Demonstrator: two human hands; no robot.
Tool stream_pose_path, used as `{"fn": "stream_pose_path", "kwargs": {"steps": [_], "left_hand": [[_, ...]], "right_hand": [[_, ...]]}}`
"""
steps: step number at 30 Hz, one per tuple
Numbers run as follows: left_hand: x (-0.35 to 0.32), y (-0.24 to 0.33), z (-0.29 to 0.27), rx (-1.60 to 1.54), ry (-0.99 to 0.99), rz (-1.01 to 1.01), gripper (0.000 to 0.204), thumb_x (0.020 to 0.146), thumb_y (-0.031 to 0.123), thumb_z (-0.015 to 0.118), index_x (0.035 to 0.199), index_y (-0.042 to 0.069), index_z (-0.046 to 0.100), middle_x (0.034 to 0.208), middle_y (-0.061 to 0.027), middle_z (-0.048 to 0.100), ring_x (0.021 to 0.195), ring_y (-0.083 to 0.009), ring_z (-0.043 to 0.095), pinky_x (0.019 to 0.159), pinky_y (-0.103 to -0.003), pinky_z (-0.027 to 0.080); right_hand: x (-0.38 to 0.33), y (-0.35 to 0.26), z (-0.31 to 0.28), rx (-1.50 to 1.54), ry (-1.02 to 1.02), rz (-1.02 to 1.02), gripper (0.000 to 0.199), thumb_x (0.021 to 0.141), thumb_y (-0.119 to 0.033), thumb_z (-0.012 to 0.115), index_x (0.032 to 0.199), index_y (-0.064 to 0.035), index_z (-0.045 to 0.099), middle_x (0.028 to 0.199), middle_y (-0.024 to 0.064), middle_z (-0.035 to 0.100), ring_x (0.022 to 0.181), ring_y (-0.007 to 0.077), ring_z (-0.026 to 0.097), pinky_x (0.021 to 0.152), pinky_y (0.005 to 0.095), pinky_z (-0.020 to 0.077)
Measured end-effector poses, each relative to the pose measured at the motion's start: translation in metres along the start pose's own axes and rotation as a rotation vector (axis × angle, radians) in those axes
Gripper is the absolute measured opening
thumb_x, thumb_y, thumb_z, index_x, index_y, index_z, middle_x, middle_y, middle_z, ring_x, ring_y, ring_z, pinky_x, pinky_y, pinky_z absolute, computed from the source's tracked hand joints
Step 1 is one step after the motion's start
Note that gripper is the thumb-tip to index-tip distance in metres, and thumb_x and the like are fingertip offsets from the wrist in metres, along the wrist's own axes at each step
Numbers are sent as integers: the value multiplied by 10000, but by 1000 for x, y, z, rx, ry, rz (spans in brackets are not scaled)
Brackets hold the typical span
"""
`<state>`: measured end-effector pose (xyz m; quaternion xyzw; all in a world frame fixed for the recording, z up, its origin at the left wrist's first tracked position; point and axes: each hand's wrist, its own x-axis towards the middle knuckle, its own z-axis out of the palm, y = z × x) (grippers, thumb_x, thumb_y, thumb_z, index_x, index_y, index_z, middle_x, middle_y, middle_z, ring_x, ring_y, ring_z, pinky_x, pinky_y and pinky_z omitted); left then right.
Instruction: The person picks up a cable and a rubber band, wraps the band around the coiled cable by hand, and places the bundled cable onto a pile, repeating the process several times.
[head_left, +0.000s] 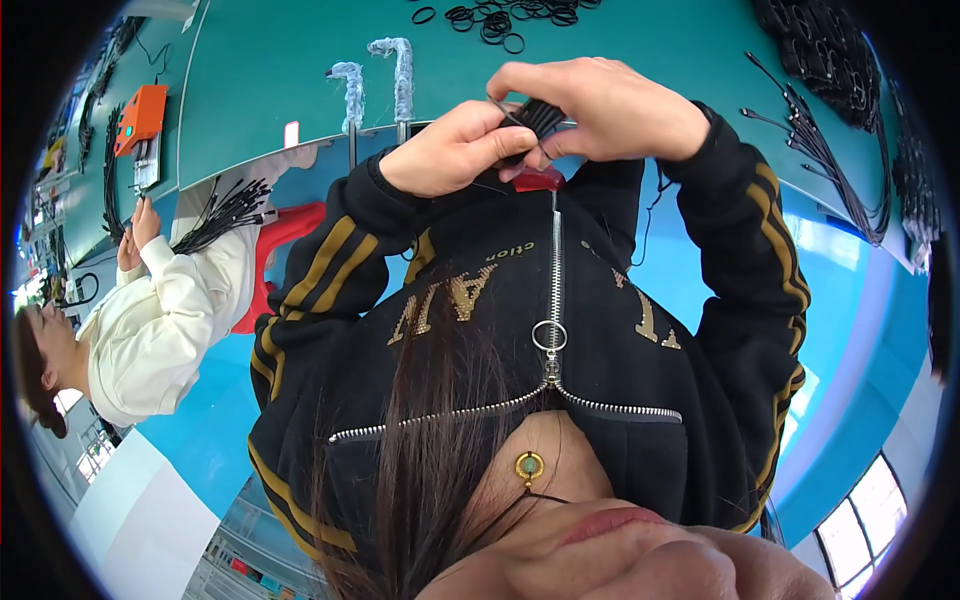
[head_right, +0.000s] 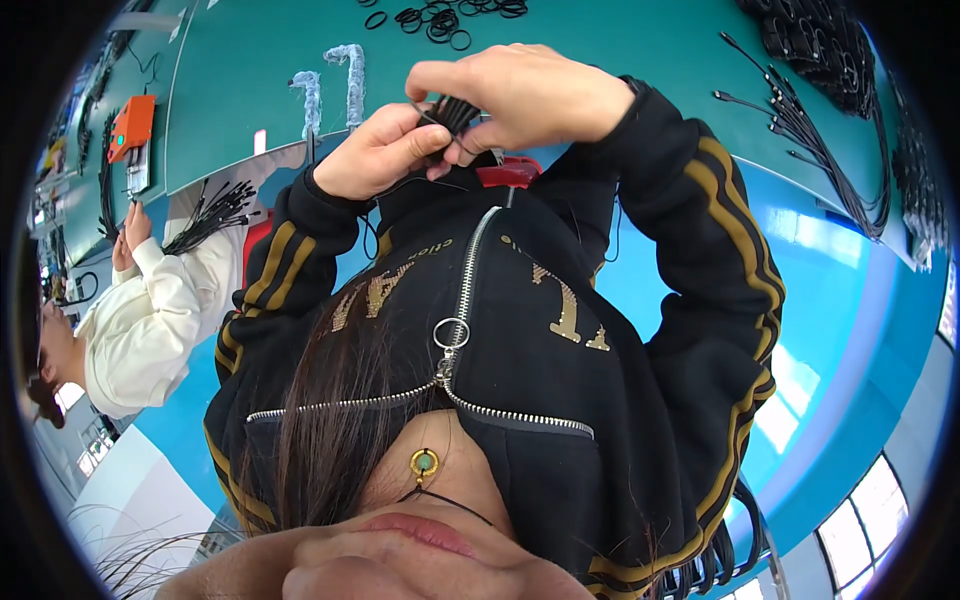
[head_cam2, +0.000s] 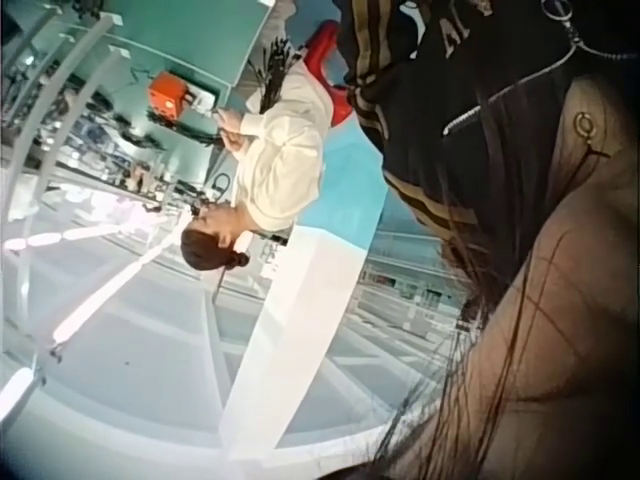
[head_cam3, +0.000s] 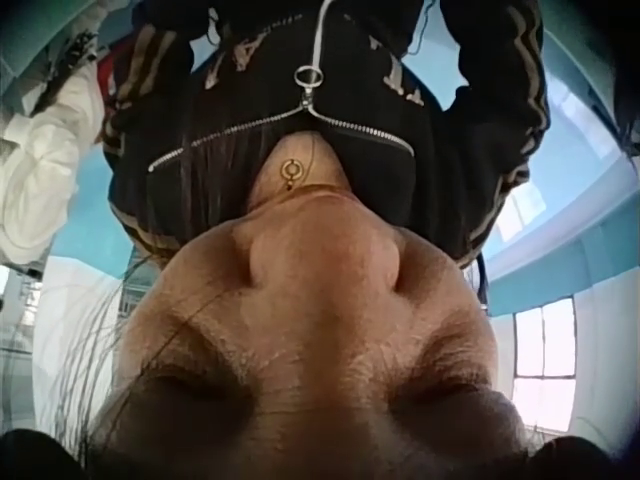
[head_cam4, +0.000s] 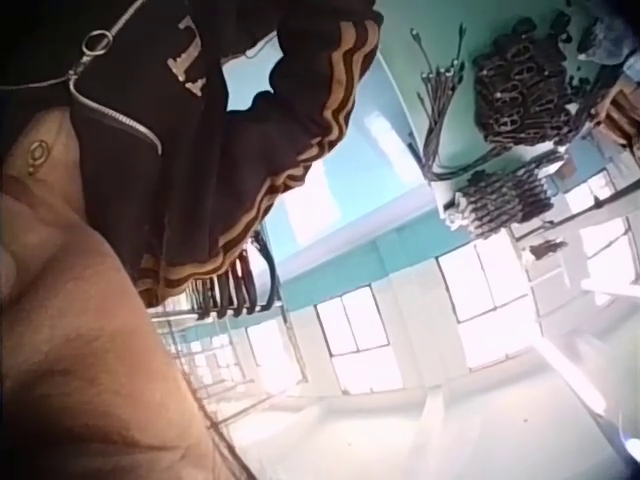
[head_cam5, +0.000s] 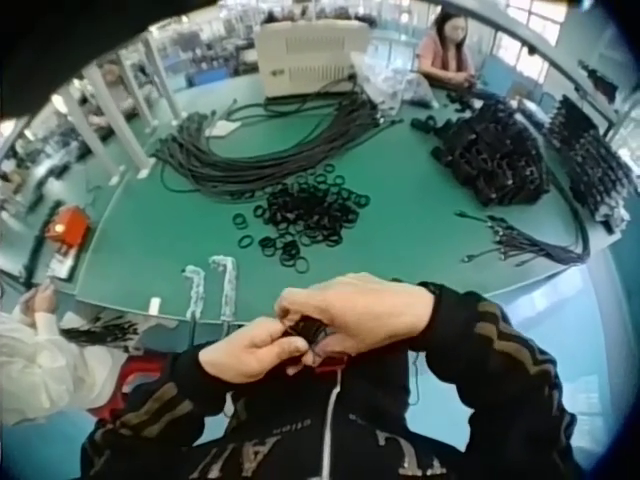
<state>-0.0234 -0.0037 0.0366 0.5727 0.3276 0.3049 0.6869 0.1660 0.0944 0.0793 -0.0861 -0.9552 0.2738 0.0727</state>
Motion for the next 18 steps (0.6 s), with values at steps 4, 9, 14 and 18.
{"fn": "stream_pose_path", "kwargs": {"steps": [4,9,14,18], "left_hand": [[-7,-4,2,-373,70,71,242,986,217,483,935,-12,544,945,-67,526,790,-144,484,678,-273,423],[-9,-13,3,-541,168,163,261,986,234,482,926,-14,539,1008,-82,502,832,-162,466,688,-283,413],[-5,-16,8,-517,225,163,275,995,244,469,950,-16,547,933,-56,523,797,-141,488,705,-271,435],[1,-15,15,-452,187,72,280,993,245,477,991,-24,556,916,-47,552,795,-122,525,733,-258,460]], "right_hand": [[-11,27,8,969,-84,319,364,850,-179,674,1147,-51,509,850,58,670,651,126,640,567,222,502],[-24,51,27,1325,109,443,318,901,-206,620,1136,-22,510,846,43,661,672,99,638,589,208,517],[-25,41,33,1050,455,455,224,901,-112,574,1108,-34,539,824,48,656,672,99,634,563,211,481],[-11,23,36,549,373,211,189,870,-18,537,1056,-43,562,801,73,650,667,160,635,561,250,466]]}}
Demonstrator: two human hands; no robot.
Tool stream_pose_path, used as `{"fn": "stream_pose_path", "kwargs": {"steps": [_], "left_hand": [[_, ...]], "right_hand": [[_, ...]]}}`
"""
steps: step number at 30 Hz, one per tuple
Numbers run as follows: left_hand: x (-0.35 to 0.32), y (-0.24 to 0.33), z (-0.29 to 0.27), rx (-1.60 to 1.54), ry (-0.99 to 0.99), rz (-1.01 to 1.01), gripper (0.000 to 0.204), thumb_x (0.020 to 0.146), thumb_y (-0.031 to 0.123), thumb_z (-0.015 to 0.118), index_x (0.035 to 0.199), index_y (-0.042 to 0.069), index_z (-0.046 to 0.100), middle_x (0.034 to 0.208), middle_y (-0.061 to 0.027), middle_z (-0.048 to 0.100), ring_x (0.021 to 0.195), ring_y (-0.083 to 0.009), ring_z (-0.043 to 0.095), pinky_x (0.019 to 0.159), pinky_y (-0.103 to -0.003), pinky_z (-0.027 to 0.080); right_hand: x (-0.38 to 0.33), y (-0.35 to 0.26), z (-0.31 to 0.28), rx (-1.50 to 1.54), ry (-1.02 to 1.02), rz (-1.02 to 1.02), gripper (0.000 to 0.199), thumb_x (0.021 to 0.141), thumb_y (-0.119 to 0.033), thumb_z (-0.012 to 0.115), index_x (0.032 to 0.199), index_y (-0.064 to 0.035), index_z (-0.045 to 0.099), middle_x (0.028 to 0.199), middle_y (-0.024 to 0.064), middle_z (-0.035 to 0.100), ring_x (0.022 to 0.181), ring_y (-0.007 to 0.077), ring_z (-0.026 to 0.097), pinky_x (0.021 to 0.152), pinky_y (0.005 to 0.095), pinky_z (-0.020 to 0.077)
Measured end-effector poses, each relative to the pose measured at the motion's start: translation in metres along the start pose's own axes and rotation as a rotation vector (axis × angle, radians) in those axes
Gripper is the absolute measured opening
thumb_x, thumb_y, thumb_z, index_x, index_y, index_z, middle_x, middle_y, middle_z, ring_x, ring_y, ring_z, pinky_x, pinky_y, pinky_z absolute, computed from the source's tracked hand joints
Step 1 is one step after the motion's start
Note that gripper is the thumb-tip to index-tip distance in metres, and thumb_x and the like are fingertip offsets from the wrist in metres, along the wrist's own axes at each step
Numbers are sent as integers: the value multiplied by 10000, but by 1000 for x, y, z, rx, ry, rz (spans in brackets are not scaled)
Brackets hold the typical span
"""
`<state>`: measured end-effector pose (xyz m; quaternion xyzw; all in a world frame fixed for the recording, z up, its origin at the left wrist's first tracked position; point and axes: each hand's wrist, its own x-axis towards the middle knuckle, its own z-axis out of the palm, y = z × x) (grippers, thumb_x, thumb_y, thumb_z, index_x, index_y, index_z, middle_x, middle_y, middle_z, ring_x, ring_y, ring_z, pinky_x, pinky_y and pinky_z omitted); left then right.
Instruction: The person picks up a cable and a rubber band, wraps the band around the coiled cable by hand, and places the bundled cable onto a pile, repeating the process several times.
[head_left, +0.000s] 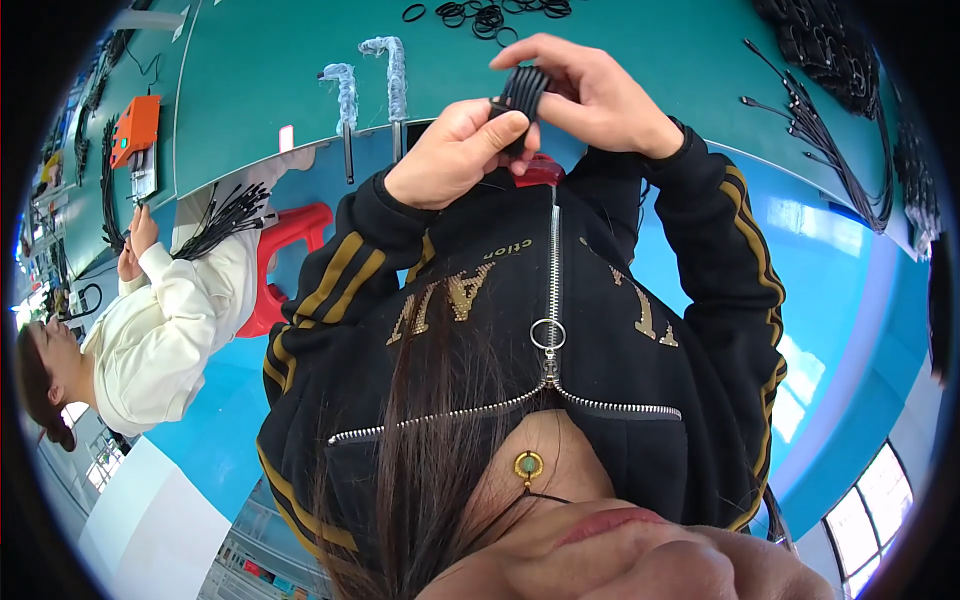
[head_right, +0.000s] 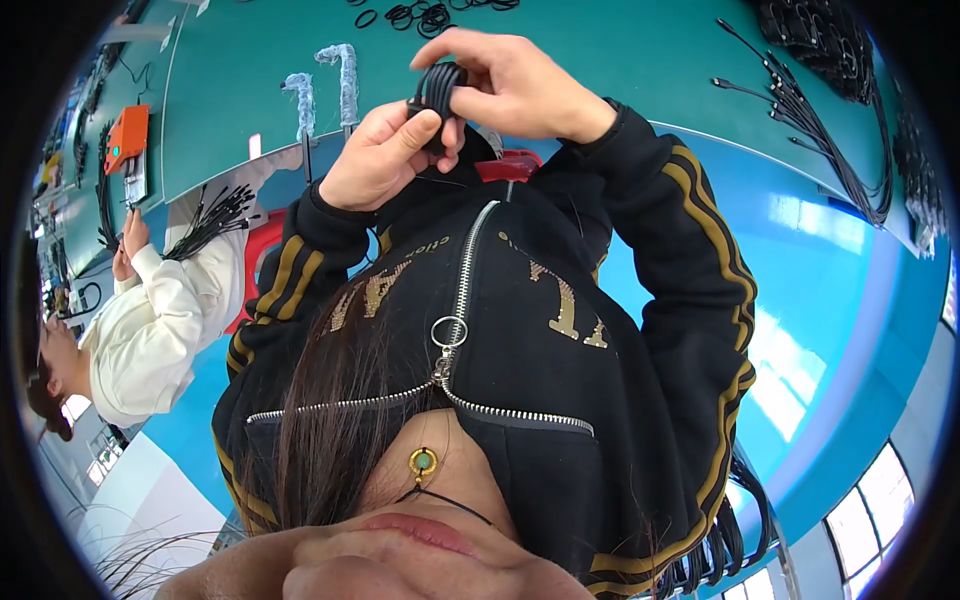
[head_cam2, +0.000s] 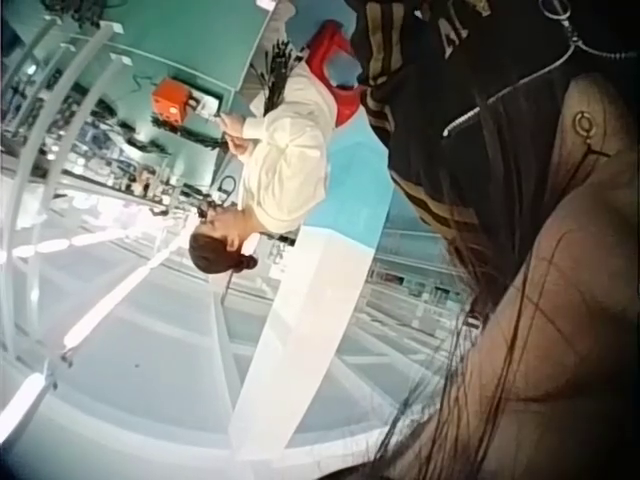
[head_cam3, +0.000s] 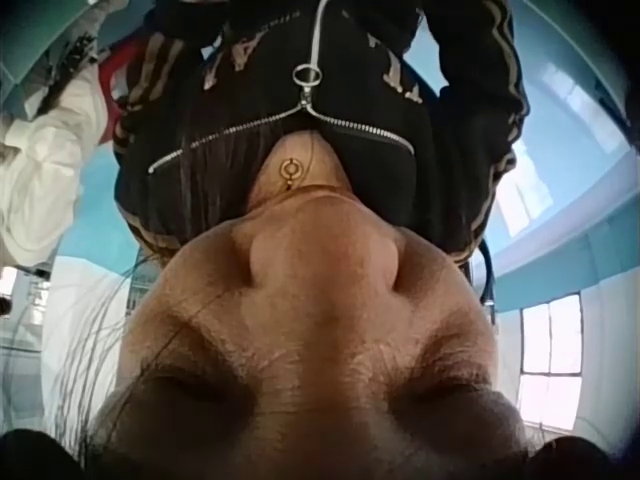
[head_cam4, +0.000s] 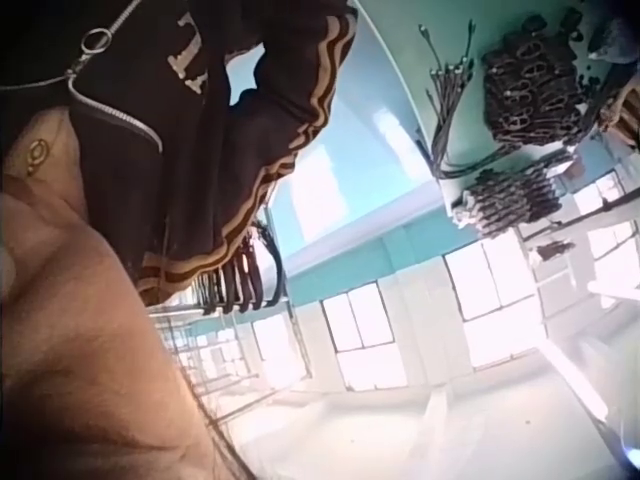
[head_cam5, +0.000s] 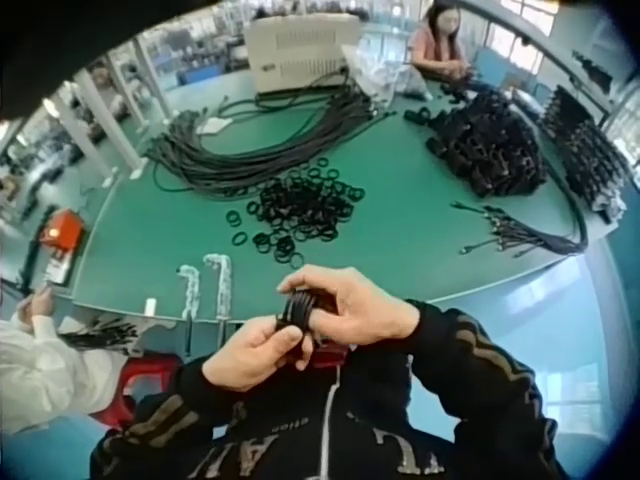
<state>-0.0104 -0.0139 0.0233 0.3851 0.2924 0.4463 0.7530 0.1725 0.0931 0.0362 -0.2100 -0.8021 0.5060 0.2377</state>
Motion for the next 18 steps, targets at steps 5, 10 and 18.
{"fn": "stream_pose_path", "kwargs": {"steps": [5,10,18], "left_hand": [[-2,-1,9,16,148,-67,288,975,237,520,1059,-35,566,995,-69,591,856,-104,569,787,-244,483],[-5,-3,7,78,340,75,270,956,189,554,1096,-41,575,1049,-85,607,885,-99,593,818,-240,492],[-3,0,-7,332,328,96,218,928,106,583,1080,-50,586,1014,-85,624,826,-99,605,781,-239,518]], "right_hand": [[4,-3,10,-248,30,-142,214,821,43,519,1010,-45,566,776,114,623,674,258,626,583,301,467],[1,4,6,-368,123,-206,201,821,39,528,1001,-44,560,771,124,619,673,275,624,581,313,464],[0,2,8,-269,99,-137,203,823,38,525,1004,-45,568,769,120,608,644,254,596,579,302,455]]}}
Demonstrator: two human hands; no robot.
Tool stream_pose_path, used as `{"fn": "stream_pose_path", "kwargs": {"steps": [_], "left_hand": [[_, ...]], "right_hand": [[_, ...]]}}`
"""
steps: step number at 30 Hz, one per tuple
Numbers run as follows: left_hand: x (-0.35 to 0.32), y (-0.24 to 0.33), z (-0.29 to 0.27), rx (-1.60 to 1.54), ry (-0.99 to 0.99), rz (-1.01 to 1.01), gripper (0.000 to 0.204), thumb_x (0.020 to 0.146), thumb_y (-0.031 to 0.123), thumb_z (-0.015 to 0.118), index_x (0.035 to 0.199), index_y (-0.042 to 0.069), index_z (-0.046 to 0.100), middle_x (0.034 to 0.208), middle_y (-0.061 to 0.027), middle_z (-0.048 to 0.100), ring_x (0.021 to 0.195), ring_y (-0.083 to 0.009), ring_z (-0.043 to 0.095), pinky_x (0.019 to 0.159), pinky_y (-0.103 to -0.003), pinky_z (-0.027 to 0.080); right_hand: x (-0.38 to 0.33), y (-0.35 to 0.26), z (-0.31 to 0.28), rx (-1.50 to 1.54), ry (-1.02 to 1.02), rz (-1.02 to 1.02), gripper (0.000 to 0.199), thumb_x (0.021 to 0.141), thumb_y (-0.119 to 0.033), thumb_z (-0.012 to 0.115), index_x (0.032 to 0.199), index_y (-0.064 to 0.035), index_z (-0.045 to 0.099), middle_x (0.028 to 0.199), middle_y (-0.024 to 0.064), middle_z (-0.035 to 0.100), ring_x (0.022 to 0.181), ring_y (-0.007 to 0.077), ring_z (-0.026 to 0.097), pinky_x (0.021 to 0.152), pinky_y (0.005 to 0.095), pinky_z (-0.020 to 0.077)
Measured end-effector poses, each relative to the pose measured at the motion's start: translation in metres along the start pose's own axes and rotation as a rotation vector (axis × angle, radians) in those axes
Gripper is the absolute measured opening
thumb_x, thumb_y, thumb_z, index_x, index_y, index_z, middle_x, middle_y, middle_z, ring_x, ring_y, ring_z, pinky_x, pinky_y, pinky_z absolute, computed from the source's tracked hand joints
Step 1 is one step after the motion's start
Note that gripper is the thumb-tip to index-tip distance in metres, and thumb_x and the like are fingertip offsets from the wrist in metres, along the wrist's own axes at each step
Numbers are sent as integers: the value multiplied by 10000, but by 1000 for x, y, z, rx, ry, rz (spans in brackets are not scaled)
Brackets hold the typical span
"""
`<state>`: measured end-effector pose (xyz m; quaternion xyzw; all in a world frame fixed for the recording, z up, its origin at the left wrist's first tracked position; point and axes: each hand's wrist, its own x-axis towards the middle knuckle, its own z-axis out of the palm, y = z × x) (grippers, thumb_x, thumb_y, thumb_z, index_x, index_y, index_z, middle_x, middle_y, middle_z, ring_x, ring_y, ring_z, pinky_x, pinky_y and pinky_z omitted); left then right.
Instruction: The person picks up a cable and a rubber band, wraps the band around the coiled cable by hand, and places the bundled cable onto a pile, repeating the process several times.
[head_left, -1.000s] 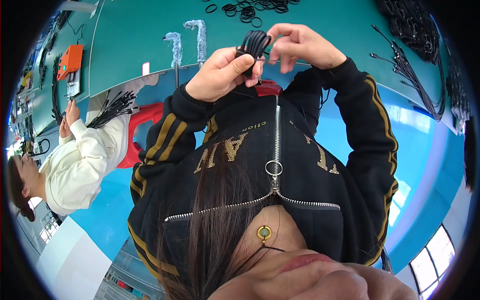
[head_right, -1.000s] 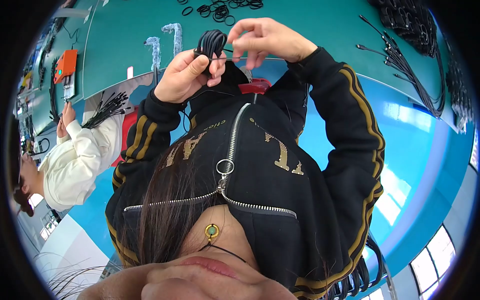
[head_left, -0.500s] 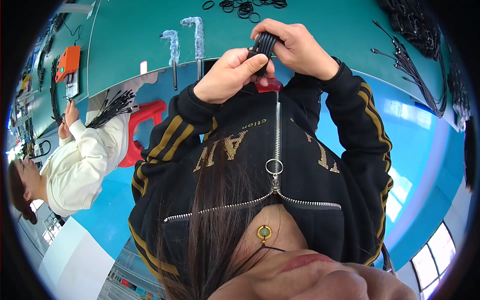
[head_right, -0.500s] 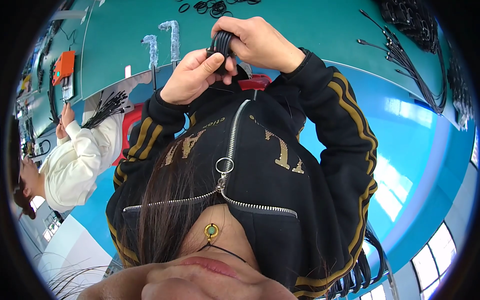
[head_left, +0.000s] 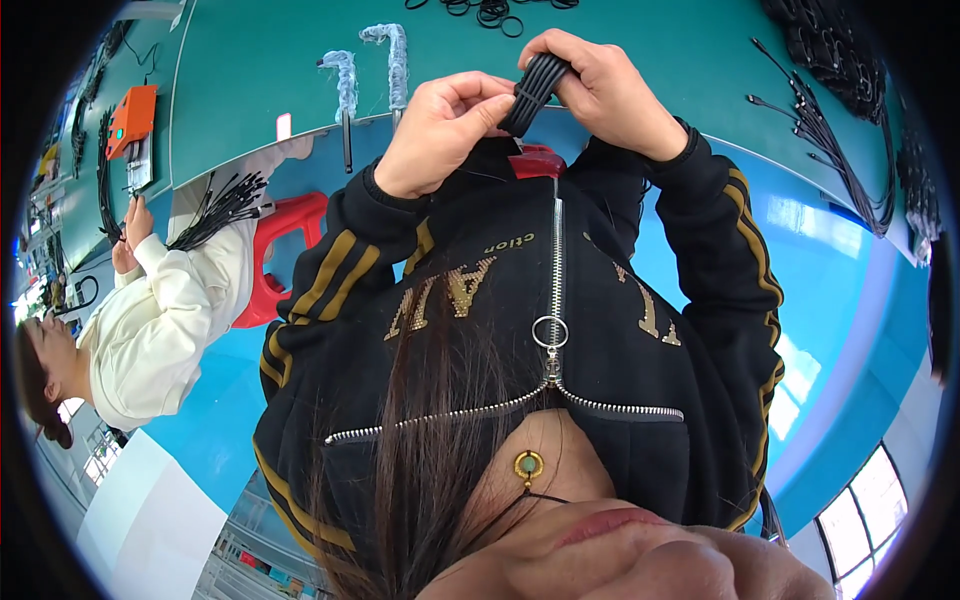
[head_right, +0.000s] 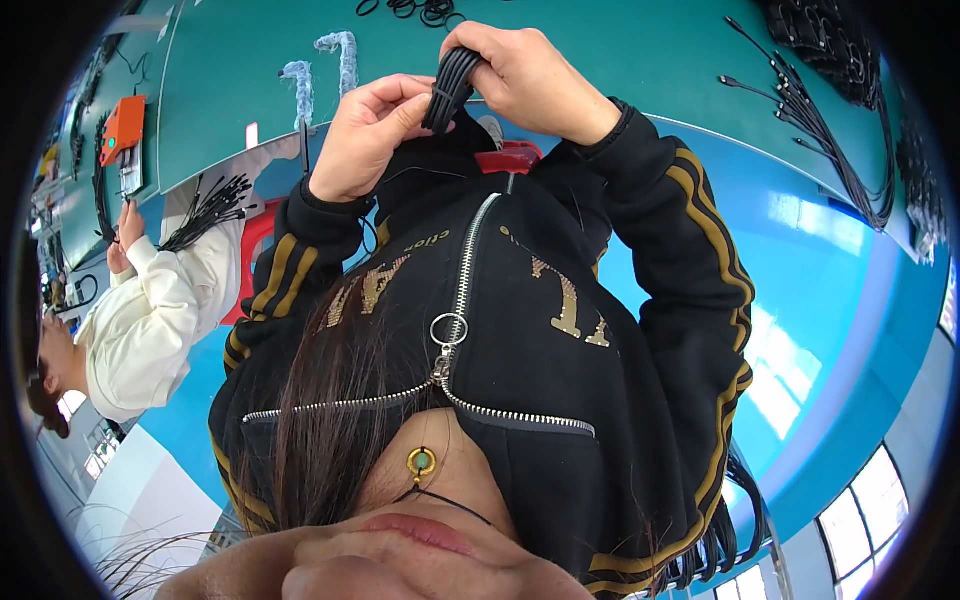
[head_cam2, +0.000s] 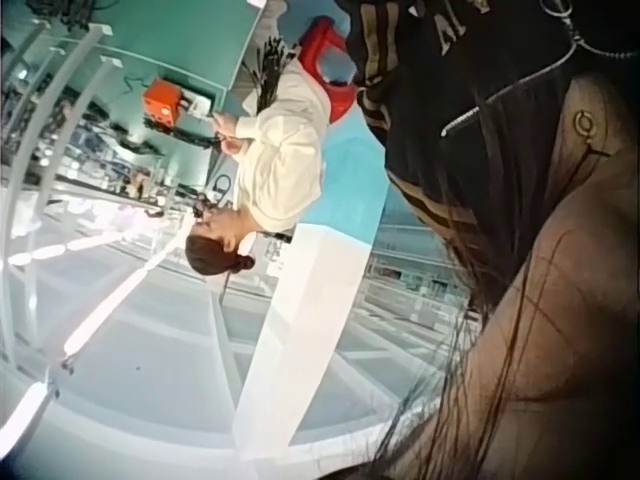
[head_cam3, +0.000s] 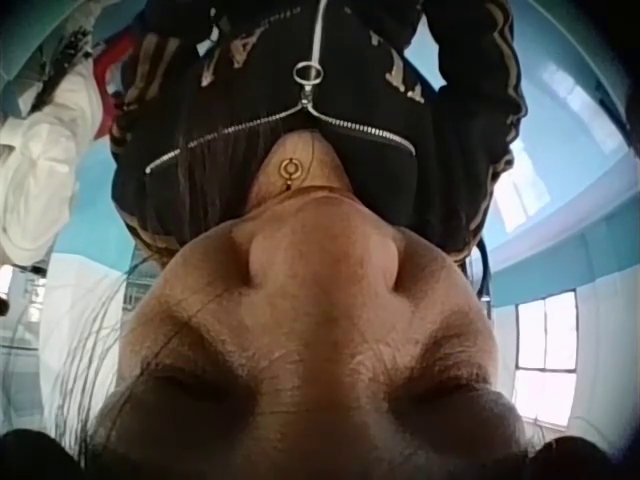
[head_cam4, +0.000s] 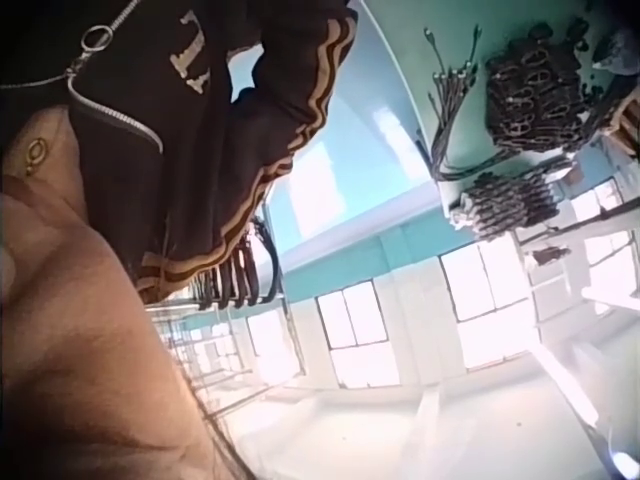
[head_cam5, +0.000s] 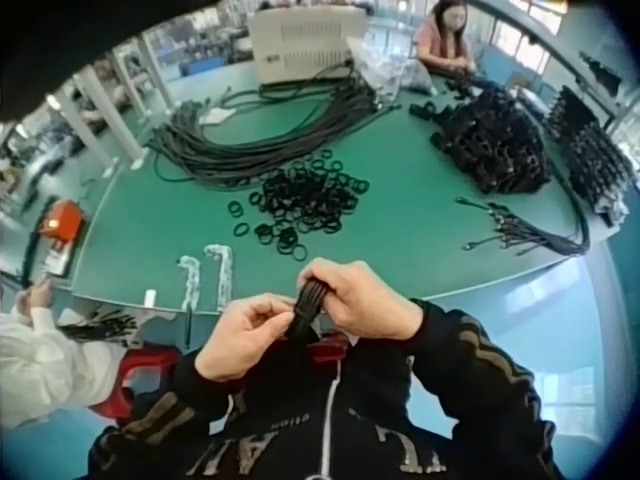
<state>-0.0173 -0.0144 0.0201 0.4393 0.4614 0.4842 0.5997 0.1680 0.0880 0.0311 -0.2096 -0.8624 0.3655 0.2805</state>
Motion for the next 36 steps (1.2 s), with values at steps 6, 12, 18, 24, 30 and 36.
{"fn": "stream_pose_path", "kwargs": {"steps": [6,12,18,24,30,36], "left_hand": [[-4,0,9,-180,-50,-55,242,927,98,580,1096,-74,565,963,-94,637,849,-136,630,790,-277,549],[-3,-1,14,-72,-91,34,253,936,95,561,1113,-86,549,995,-106,627,937,-179,638,813,-291,550],[0,-2,16,-61,-57,104,223,942,75,538,1097,-84,560,1060,-123,603,967,-186,633,828,-282,538],[7,-7,27,-37,-55,183,178,937,57,531,1044,-75,585,1050,-115,596,940,-175,636,816,-272,534],[8,-8,27,279,-27,317,133,915,46,555,977,-64,598,1004,-98,596,853,-156,635,755,-255,520],[10,-12,35,120,36,282,116,893,59,589,931,-49,613,951,-91,593,765,-148,616,683,-245,499]], "right_hand": [[0,2,0,-49,37,42,198,835,44,503,998,-43,574,774,111,605,636,225,581,577,288,449],[-2,1,-5,205,-2,198,234,871,-6,501,1087,-37,585,787,45,620,665,150,578,588,288,448],[-14,-3,-13,644,-79,378,344,925,-165,532,1227,-1,527,961,48,619,873,137,589,754,283,474],[-27,-12,11,777,-14,384,491,976,-357,485,1304,6,450,1200,92,545,1118,159,518,956,293,421],[-29,-19,13,754,-4,464,525,990,-398,430,1329,3,420,1223,107,535,1122,167,515,940,297,427],[-28,-14,6,713,209,415,506,1009,-384,370,1328,5,424,1235,136,554,1106,173,537,924,300,438]]}}
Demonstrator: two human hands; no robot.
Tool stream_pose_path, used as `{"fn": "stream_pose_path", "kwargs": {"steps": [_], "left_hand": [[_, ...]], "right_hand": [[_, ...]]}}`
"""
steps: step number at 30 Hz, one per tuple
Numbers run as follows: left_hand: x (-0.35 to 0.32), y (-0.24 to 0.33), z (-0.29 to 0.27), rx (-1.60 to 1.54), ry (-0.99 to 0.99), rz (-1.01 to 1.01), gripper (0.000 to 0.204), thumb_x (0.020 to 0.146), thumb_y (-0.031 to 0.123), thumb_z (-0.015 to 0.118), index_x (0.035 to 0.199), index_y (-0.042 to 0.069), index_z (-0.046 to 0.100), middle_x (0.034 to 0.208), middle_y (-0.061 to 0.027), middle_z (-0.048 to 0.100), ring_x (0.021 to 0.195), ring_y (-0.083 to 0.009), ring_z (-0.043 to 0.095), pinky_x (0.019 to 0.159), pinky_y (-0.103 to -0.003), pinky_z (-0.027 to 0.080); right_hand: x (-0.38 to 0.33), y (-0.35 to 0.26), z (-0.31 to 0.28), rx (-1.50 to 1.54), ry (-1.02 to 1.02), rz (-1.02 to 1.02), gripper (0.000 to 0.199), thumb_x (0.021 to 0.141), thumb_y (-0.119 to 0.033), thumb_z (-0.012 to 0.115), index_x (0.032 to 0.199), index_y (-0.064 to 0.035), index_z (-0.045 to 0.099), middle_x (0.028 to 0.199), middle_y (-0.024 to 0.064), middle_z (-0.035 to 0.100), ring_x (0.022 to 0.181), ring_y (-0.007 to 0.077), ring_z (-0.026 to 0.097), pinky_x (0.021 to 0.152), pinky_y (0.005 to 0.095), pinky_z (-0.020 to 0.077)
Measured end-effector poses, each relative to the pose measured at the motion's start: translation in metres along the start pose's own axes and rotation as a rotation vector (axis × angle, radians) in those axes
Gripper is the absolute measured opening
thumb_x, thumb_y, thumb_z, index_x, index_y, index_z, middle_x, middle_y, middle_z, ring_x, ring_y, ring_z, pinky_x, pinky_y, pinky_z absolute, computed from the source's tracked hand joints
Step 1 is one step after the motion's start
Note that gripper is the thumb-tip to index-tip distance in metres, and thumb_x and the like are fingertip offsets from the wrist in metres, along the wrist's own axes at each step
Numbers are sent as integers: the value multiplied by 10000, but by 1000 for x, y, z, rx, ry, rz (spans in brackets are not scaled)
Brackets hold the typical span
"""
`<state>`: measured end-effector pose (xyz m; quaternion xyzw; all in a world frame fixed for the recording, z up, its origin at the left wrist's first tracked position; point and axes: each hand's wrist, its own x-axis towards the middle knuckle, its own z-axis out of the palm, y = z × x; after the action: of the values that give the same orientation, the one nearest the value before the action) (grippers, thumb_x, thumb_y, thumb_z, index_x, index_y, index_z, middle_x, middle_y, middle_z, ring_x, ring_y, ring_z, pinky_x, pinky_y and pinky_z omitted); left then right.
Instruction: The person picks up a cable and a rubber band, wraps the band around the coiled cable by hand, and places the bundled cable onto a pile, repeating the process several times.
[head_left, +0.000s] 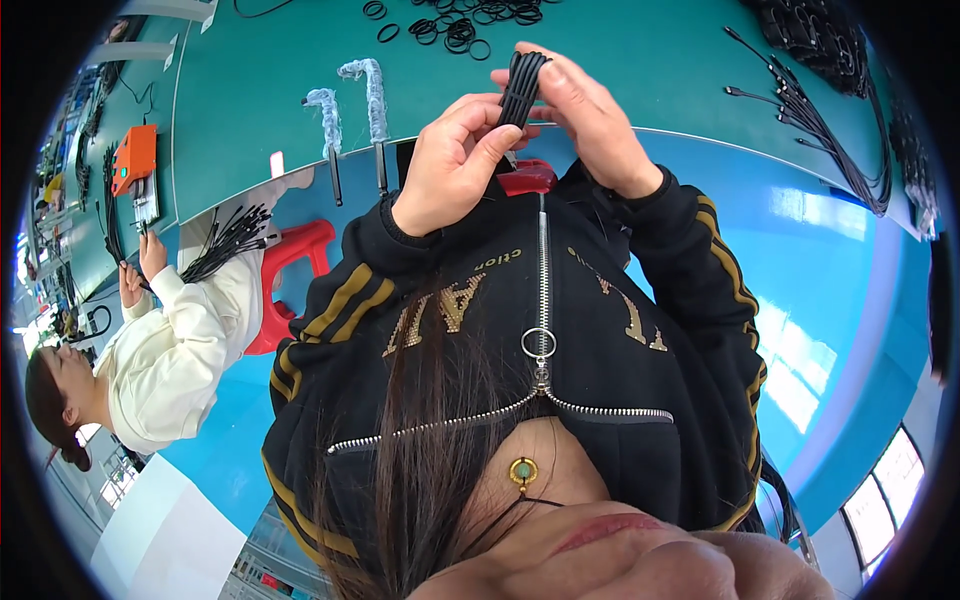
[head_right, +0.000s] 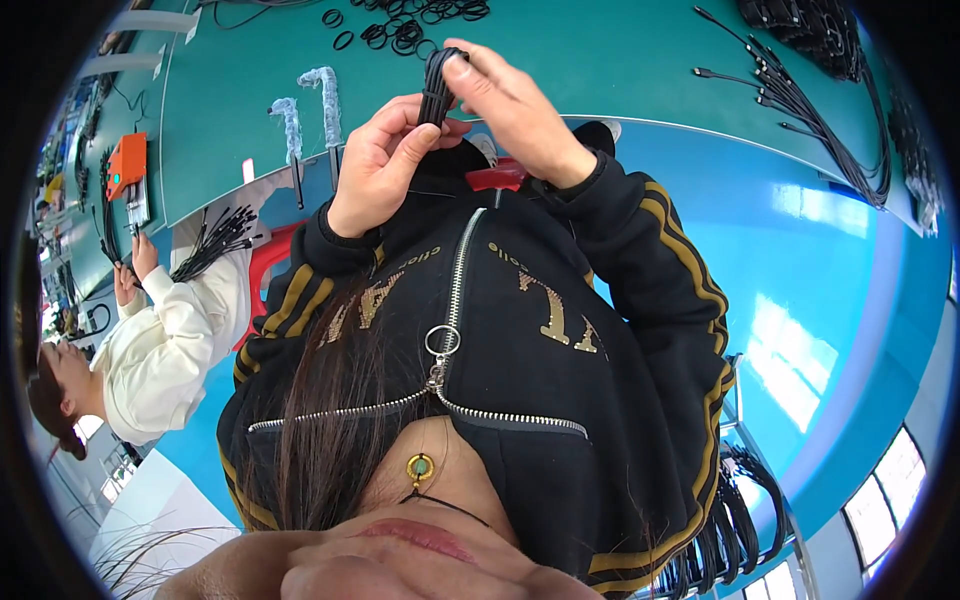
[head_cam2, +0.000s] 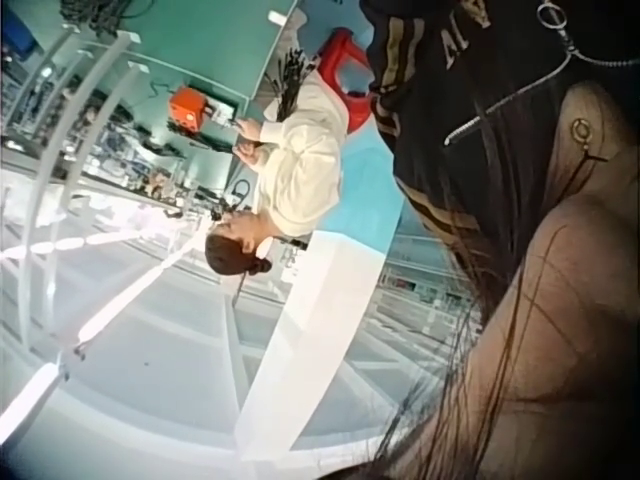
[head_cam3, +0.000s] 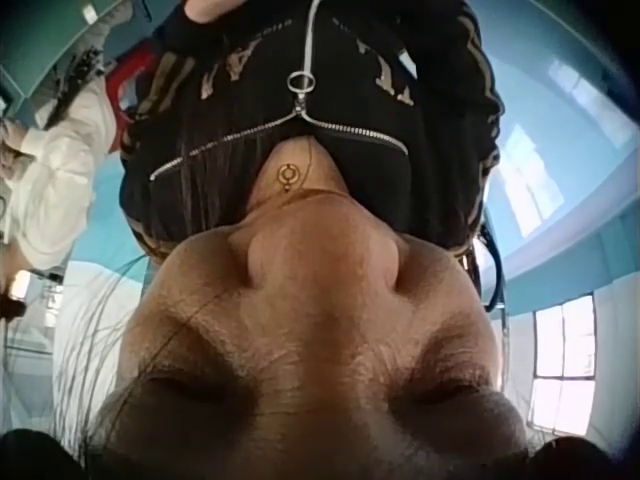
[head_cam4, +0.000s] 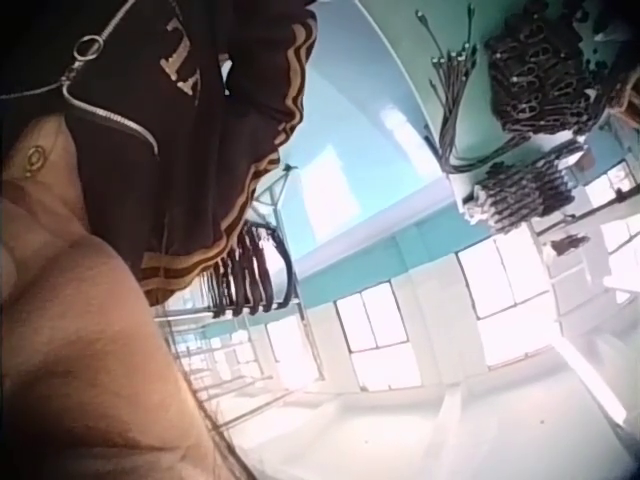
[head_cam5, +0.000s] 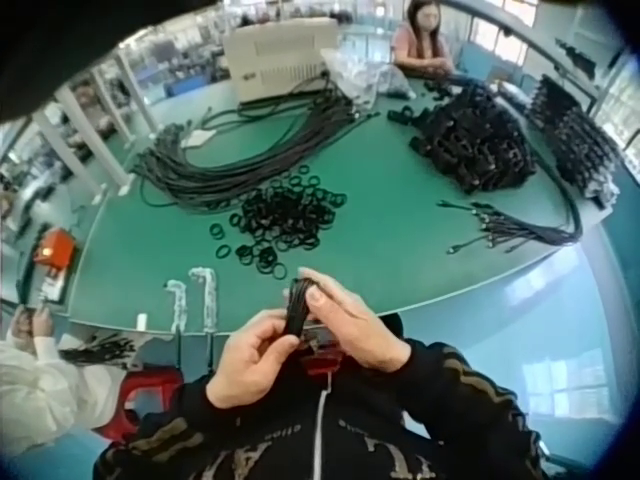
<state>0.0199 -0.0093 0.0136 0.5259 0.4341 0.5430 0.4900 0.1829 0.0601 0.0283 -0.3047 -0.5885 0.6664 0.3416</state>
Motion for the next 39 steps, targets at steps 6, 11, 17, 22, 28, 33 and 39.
{"fn": "stream_pose_path", "kwargs": {"steps": [6,11,17,22,28,33,39], "left_hand": [[2,-2,-2,240,-40,56,110,874,73,612,904,-32,623,903,-92,583,712,-153,594,641,-253,489],[3,-2,-3,256,-37,61,102,870,69,615,895,-29,620,884,-91,575,696,-155,587,625,-255,481],[3,0,0,207,-8,69,93,878,55,597,888,-35,618,897,-97,583,707,-153,588,627,-257,479],[8,3,5,255,-75,69,99,885,18,568,956,-39,608,957,-114,601,727,-145,596,643,-255,489],[9,27,9,355,56,42,268,866,-24,564,1134,-18,547,982,-113,621,717,-156,602,646,-273,500],[28,31,24,817,-115,345,374,802,-65,565,1171,-9,542,888,-129,614,705,-229,609,627,-306,499],[35,29,58,895,-129,420,403,731,-101,541,1121,-9,579,822,-154,588,694,-300,602,605,-347,490]], "right_hand": [[0,2,4,-5,2,-36,480,1017,-356,345,1309,13,438,1208,152,580,1060,180,575,914,303,449],[1,5,7,86,7,-29,468,1013,-349,365,1286,21,452,1195,158,587,1041,188,588,929,306,447],[-1,8,16,365,39,11,416,992,-305,447,1251,19,471,1211,160,580,1044,188,585,916,308,460],[-4,5,14,311,84,57,319,945,-199,536,1191,2,506,1081,98,610,936,135,597,783,268,503],[-18,-9,-21,137,-67,134,301,915,-208,584,1137,-12,532,917,37,599,805,82,577,649,228,509],[-35,-11,-36,24,-312,203,303,902,-246,601,1089,-16,540,877,28,603,766,72,566,605,218,492],[-47,-7,-65,39,-340,201,287,906,-267,594,1038,-18,543,851,18,604,729,68,551,586,214,470]]}}
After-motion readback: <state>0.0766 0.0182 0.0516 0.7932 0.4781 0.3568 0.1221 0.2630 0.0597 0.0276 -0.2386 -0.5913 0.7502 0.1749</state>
